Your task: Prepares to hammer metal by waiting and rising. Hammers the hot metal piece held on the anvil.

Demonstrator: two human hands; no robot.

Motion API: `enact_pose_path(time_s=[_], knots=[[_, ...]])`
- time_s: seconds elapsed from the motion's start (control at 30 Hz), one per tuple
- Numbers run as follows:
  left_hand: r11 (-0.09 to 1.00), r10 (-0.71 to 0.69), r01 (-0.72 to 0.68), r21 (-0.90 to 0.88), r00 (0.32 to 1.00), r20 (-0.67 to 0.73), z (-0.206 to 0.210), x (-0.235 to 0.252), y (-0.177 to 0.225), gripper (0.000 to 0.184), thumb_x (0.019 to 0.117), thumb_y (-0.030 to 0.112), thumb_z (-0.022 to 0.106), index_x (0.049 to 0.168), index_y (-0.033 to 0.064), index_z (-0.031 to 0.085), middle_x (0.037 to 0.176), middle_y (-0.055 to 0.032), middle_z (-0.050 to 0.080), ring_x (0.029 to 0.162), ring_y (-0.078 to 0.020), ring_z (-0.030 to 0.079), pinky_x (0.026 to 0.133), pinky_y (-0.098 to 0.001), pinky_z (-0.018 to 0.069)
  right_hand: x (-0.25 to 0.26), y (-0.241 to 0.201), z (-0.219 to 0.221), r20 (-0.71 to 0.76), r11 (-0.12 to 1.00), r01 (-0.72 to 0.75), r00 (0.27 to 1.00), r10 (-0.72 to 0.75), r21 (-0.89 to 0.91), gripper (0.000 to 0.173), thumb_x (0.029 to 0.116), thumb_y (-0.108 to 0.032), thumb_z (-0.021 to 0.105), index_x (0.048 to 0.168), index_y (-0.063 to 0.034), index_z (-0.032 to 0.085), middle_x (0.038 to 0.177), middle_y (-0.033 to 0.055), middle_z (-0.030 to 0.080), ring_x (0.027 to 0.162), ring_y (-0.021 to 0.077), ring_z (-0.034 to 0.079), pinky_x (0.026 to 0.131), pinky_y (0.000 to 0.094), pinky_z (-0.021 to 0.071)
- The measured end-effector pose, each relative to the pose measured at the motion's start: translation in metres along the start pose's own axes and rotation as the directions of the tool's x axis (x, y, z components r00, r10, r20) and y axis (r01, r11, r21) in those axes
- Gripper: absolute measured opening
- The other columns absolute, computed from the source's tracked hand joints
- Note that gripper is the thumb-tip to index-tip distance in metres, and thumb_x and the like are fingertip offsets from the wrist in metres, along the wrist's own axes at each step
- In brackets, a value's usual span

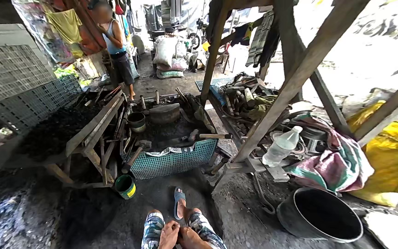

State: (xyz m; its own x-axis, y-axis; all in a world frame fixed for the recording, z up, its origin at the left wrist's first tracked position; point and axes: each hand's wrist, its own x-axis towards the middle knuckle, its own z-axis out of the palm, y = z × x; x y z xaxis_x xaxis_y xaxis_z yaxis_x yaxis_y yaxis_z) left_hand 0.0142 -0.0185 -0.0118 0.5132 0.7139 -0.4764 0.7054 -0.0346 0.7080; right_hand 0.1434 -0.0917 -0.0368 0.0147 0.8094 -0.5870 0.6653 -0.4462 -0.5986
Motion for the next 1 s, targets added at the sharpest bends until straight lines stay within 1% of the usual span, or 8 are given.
enact_pose_path(time_s=[0.1,0.23,0.37,0.5,0.67,0.8,0.9,1.0], knots=[[0.998,0.014,-0.014,0.058,1.000,0.006,0.001,0.002,0.001,0.034,0.1037,0.036,0.054,0.120,0.0128,0.073,0.119,-0.0097,0.072,0.117,-0.0227,0.066,0.106,-0.0478,0.0499,0.004,0.004,0.004,-0.010,1.000,-0.001,1.000,0.001,-0.003,0.051,0.1001,-0.052,0.053,0.123,-0.0097,0.069,0.122,0.0196,0.072,0.118,0.0388,0.067,0.100,0.0657,0.0509],[1.000,0.007,-0.007,0.028,1.000,0.002,0.002,0.001,-0.002,0.033,0.1025,0.036,0.056,0.118,0.0129,0.074,0.119,-0.0103,0.072,0.118,-0.0237,0.066,0.106,-0.0493,0.0499,0.005,0.006,0.005,-0.002,1.000,0.010,1.000,-0.010,-0.008,0.051,0.1002,-0.053,0.052,0.125,-0.0117,0.069,0.122,0.0182,0.072,0.119,0.0379,0.067,0.101,0.0662,0.0503],[0.997,0.032,-0.033,0.075,0.999,0.014,0.000,0.000,0.001,0.034,0.1035,0.036,0.054,0.118,0.0126,0.073,0.118,-0.0105,0.073,0.118,-0.0233,0.066,0.106,-0.0478,0.0501,0.011,0.010,0.010,-0.005,1.000,0.006,1.000,-0.006,-0.015,0.053,0.0989,-0.054,0.054,0.127,-0.0110,0.069,0.124,0.0191,0.071,0.120,0.0386,0.067,0.101,0.0667,0.0500],[0.999,0.026,-0.026,0.037,1.000,0.006,0.002,0.002,-0.003,0.034,0.1030,0.036,0.056,0.118,0.0124,0.074,0.120,-0.0107,0.072,0.119,-0.0239,0.066,0.107,-0.0490,0.0492,0.006,0.007,0.007,-0.015,1.000,0.018,1.000,-0.018,0.006,0.053,0.0983,-0.056,0.055,0.125,-0.0123,0.070,0.122,0.0179,0.072,0.118,0.0379,0.068,0.100,0.0668,0.0505],[0.998,0.047,-0.047,0.043,0.999,0.010,0.000,-0.004,0.001,0.034,0.1035,0.034,0.055,0.119,0.0106,0.073,0.122,-0.0122,0.071,0.121,-0.0256,0.065,0.109,-0.0499,0.0484,-0.008,-0.001,0.003,-0.031,0.999,0.024,0.999,-0.023,0.027,0.052,0.0994,-0.051,0.056,0.124,-0.0084,0.070,0.122,0.0196,0.072,0.118,0.0385,0.068,0.100,0.0669,0.0501],[0.999,0.045,-0.045,0.022,0.999,-0.001,0.001,0.000,-0.002,0.033,0.1029,0.034,0.056,0.119,0.0108,0.074,0.120,-0.0116,0.072,0.120,-0.0252,0.066,0.107,-0.0496,0.0491,0.014,0.014,0.019,-0.075,0.999,0.037,0.997,-0.035,0.028,0.051,0.0971,-0.054,0.058,0.121,-0.0108,0.071,0.119,0.0170,0.074,0.115,0.0366,0.069,0.098,0.0662,0.0517],[0.998,0.052,-0.052,0.039,0.999,0.006,0.003,0.000,-0.003,0.033,0.1031,0.034,0.055,0.119,0.0109,0.073,0.120,-0.0113,0.072,0.120,-0.0241,0.066,0.108,-0.0483,0.0489,0.012,0.014,0.018,-0.060,0.999,0.036,0.998,-0.035,0.012,0.052,0.0976,-0.054,0.056,0.122,-0.0105,0.071,0.119,0.0176,0.073,0.115,0.0370,0.069,0.098,0.0662,0.0516],[0.999,0.039,-0.039,0.007,0.999,0.001,0.003,-0.001,-0.005,0.033,0.1028,0.034,0.056,0.118,0.0114,0.074,0.120,-0.0111,0.072,0.119,-0.0246,0.066,0.107,-0.0495,0.0490,0.013,0.014,0.018,-0.058,1.000,0.017,0.998,-0.016,0.024,0.053,0.0975,-0.057,0.055,0.121,-0.0122,0.072,0.118,0.0171,0.074,0.115,0.0369,0.069,0.098,0.0668,0.0518]])
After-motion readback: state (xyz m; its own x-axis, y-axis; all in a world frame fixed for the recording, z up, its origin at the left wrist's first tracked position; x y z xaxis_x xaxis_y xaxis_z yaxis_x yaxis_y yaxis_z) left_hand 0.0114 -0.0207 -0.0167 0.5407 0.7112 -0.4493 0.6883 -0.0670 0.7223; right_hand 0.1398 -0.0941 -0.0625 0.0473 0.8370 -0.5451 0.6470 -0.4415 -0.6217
